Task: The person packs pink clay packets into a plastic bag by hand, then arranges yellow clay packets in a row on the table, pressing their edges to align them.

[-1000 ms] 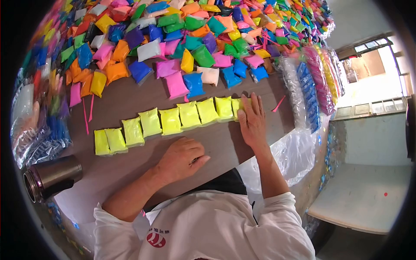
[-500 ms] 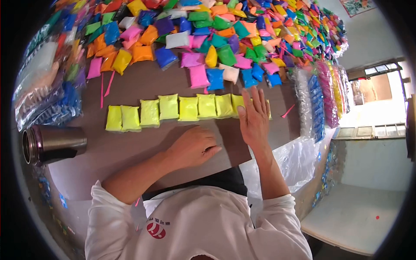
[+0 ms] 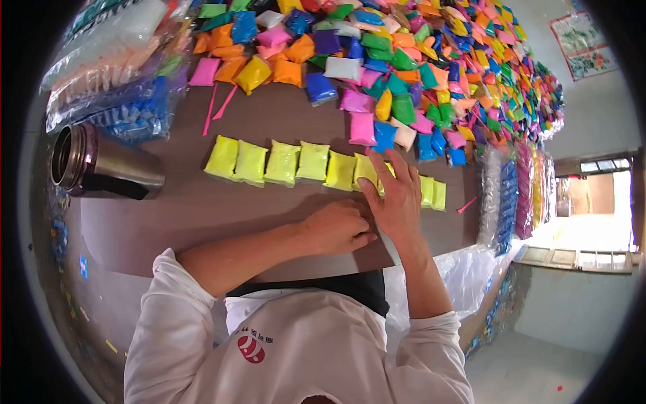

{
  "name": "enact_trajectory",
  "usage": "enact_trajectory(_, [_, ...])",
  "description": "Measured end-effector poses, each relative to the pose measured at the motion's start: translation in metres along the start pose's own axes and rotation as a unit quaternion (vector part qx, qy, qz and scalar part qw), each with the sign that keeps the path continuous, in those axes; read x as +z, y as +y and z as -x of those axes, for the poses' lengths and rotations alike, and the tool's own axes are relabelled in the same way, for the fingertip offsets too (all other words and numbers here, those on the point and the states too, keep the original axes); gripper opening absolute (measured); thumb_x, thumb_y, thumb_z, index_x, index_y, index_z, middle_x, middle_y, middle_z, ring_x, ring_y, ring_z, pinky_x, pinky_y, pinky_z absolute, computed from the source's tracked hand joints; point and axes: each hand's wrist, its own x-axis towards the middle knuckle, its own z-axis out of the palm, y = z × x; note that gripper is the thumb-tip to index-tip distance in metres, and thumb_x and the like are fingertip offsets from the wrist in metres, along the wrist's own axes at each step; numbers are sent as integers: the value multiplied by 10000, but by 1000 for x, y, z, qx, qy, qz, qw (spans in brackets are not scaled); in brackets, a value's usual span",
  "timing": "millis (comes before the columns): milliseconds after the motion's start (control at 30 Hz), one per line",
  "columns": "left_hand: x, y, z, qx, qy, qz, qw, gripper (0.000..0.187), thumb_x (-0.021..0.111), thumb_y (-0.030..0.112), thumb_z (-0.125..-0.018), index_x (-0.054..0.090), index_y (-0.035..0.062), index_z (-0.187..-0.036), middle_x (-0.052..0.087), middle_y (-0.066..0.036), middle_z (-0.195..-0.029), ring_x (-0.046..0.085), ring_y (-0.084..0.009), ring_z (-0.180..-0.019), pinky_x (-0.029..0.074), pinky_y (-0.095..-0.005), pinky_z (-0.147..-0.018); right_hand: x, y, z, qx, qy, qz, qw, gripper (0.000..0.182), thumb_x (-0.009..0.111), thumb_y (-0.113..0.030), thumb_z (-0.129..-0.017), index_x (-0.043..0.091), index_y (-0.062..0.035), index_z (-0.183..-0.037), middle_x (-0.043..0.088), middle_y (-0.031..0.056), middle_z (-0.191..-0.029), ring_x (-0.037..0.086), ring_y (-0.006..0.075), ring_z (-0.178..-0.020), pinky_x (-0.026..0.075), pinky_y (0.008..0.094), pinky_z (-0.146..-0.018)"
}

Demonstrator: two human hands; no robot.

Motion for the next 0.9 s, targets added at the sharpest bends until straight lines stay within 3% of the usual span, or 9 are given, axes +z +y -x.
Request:
enact_trajectory(67, [7, -5, 0, 19, 19, 22, 999, 271, 628, 266, -930, 708, 22, -841, 670, -155, -937, 603, -358, -972, 484, -461, -914, 0, -8, -9, 3, -40, -31, 999, 456, 747, -244, -849, 658, -95, -1271, 569, 137, -1264, 561, 348, -1135, 444, 481, -974])
enact_trajectory(167, [-6, 4, -1, -30, -30, 21, 999, 260, 633, 263, -922, 728, 21, -908, 685, -166, -974, 607, -375, -995, 491, -462, -929, 16, -3, -9, -3, -51, -40, 998, 425, 765, -236, -827, 687, -91, -1219, 576, 126, -1202, 579, 332, -1082, 469, 459, -935])
enact_trajectory(367, [6, -7, -1, 7, -7, 13, 1000, 212, 643, 238, -898, 705, 37, -931, 680, -167, -964, 624, -372, -975, 502, -469, -906, 6, -20, -21, -3, -36, -22, 999, 401, 791, -205, -791, 700, -85, -1163, 591, 118, -1134, 591, 321, -1058, 480, 441, -917])
enact_trajectory(467, [11, -11, -1, 27, 19, 55, 998, 181, 641, 195, -876, 678, 50, -979, 672, -177, -973, 624, -382, -987, 506, -466, -897, 1, -48, -42, -50, -11, -78, 996, 394, 802, -195, -778, 697, -92, -1143, 603, 125, -1105, 611, 330, -1028, 497, 447, -883])
enact_trajectory(567, [17, -10, 0, 87, 135, 71, 985, 177, 649, 167, -850, 658, 62, -993, 664, -186, -989, 625, -393, -985, 502, -481, -878, 11, -73, -62, -50, -54, -148, 986, 402, 800, -215, -780, 685, -100, -1148, 607, 138, -1088, 630, 344, -970, 517, 455, -826])
enact_trajectory(667, [26, -18, 2, 37, 82, 108, 990, 196, 658, 181, -845, 657, 65, -1003, 661, -189, -1016, 630, -394, -988, 501, -482, -870, 34, -85, -73, -74, -106, -111, 985, 387, 787, -242, -793, 657, -91, -1125, 599, 162, -1060, 645, 370, -929, 533, 469, -801])
enact_trajectory(767, [-5, -2, 6, 10, 15, 75, 997, 249, 665, 191, -840, 654, 68, -1057, 663, -180, -1037, 628, -389, -994, 502, -468, -881, 39, -91, -81, -56, -165, -113, 978, 376, 783, -256, -811, 670, -99, -1133, 631, 152, -1065, 651, 376, -970, 511, 485, -834])
enact_trajectory(900, [16, -13, 6, 51, 102, 103, 988, 256, 668, 209, -852, 649, 73, -1068, 657, -162, -1040, 623, -363, -992, 494, -452, -880, 30, -99, -85, -47, -176, -102, 978, 373, 773, -253, -818, 670, -100, -1142, 647, 148, -1056, 658, 377, -954, 514, 488, -830])
